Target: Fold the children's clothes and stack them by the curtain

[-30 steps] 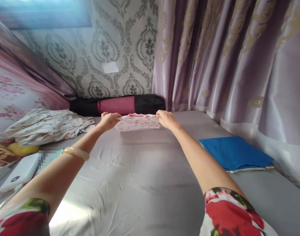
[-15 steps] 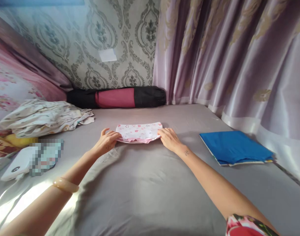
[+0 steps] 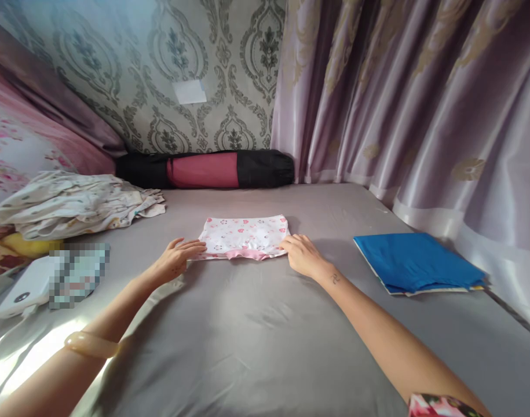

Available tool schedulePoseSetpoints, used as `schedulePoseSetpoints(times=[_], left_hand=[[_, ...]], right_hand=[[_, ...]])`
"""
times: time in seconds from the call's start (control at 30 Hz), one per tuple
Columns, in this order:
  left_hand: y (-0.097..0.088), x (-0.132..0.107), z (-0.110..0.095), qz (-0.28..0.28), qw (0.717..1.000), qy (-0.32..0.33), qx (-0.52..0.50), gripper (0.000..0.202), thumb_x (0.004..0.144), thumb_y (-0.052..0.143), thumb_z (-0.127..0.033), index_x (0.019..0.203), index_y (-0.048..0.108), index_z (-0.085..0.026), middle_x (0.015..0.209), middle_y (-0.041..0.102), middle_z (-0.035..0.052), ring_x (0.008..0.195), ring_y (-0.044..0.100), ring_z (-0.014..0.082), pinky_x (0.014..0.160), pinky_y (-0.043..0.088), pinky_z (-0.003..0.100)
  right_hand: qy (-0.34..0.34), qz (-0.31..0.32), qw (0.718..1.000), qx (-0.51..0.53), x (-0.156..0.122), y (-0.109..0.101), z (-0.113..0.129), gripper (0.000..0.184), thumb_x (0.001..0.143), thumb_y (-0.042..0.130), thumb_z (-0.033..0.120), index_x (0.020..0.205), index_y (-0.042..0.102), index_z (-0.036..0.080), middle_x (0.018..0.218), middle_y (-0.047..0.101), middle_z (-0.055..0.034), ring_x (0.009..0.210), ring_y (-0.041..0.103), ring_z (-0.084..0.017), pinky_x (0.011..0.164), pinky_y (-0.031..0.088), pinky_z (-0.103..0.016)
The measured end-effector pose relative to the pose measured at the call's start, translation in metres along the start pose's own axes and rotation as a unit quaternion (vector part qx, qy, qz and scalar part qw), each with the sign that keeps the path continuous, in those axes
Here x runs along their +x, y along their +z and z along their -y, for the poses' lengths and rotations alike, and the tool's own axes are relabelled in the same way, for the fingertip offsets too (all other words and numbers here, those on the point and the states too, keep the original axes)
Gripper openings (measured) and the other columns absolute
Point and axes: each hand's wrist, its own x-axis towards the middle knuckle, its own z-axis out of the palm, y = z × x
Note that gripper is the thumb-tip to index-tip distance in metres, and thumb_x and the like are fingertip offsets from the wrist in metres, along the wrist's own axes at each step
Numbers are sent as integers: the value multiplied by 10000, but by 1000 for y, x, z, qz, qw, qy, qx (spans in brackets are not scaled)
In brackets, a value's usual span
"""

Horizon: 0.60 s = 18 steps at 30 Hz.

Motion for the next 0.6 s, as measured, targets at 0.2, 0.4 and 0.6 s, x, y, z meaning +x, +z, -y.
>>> schedulePoseSetpoints(times=[0.2, 0.4, 0.6], left_hand=[[-11, 37, -18, -47, 996, -74, -31, 524, 720, 355, -38, 1111, 641, -237, 1186, 691, 52, 1120, 617, 202, 1058, 354, 408], [7, 105, -73, -68, 992, -100, -31, 438, 882, 359, -108, 1278, 529, -187, 1368, 568, 96, 1288, 495, 214, 1069, 368, 407], [22, 141, -93, -21, 990, -138, -24, 439, 954, 317, -196, 1378, 427, -167, 1492, 432, 115, 1427, 301, 265, 1152, 226, 534]], right_hand=[[65, 11, 998, -1, 41, -9, 15, 346, 846, 410, 42, 974, 688, 202, 1073, 692, -54, 1031, 586, -201, 916, 368, -301], [33, -13, 999, -2, 94, 13, 44, 395, 944, 311, 147, 1223, 590, 125, 1287, 603, -127, 1222, 504, -241, 1052, 328, -397], [61, 47, 997, 4, 123, 33, 53, 528, 978, 236, 250, 1451, 382, 68, 1545, 332, -134, 1447, 227, -253, 1175, 149, -486]])
